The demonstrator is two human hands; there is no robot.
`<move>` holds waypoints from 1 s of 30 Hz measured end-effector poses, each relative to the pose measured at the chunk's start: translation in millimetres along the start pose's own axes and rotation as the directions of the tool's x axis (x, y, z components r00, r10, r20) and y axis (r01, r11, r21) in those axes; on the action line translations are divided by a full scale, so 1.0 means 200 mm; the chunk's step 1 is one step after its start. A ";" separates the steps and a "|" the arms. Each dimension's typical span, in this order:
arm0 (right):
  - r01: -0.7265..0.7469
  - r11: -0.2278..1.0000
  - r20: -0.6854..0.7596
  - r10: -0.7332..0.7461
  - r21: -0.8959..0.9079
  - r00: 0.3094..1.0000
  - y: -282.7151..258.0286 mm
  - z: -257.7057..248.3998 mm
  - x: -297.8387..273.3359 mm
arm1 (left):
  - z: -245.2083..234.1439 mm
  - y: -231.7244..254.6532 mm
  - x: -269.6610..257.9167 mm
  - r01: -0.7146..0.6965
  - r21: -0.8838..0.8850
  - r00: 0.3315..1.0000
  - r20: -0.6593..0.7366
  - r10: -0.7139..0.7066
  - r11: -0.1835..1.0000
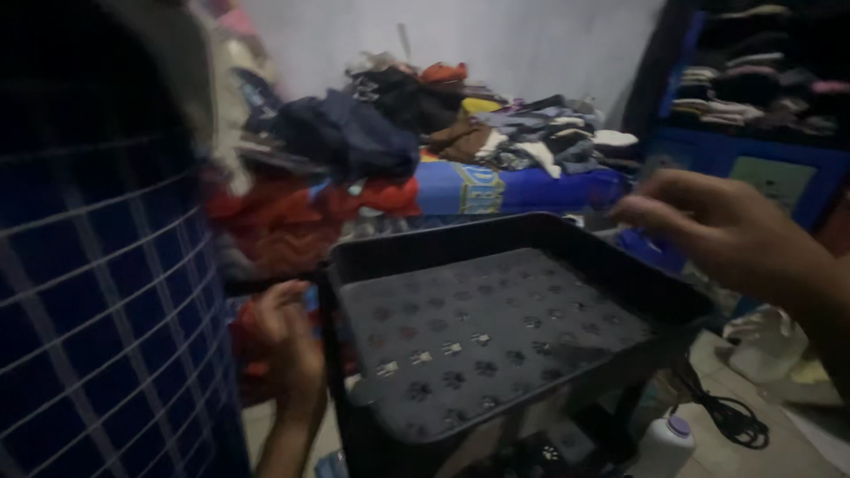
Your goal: The person assembles a black plastic multi-tier rack by inserting vertical poles into the trays and securing them with connectors. The person repeatedly adjusts the tray positions and aligns the poles to complete the assembly.
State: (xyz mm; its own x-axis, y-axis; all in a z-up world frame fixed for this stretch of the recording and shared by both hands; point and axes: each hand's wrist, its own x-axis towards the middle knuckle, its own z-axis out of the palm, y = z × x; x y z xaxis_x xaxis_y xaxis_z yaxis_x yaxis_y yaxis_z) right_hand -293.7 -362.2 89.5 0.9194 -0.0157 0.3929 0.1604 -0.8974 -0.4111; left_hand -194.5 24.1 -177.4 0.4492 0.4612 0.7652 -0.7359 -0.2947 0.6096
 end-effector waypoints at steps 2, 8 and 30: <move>-0.140 0.966 -0.202 0.185 0.216 0.962 0.43 -0.06 -0.05 | -0.09 0.00 0.04 0.202 -0.214 0.979 0.062 -0.193 0.956; -0.269 0.563 0.196 0.188 0.781 0.962 1.30 0.46 0.01 | -0.25 -0.26 -0.01 -0.096 0.026 0.879 0.470 0.073 0.995; 0.176 0.226 -0.145 -0.149 0.958 0.978 1.07 0.83 -0.36 | 1.05 1.41 -0.09 -0.625 0.150 0.582 0.744 0.329 0.766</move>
State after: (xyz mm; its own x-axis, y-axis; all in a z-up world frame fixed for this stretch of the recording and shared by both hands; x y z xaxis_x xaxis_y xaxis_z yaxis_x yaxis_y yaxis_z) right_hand -265.6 -479.9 -163.7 0.8236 0.0547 0.5646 0.5421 0.2169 -0.8118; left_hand -303.8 -242.1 24.7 0.3958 -0.4514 0.7997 -0.7687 -0.6394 0.0195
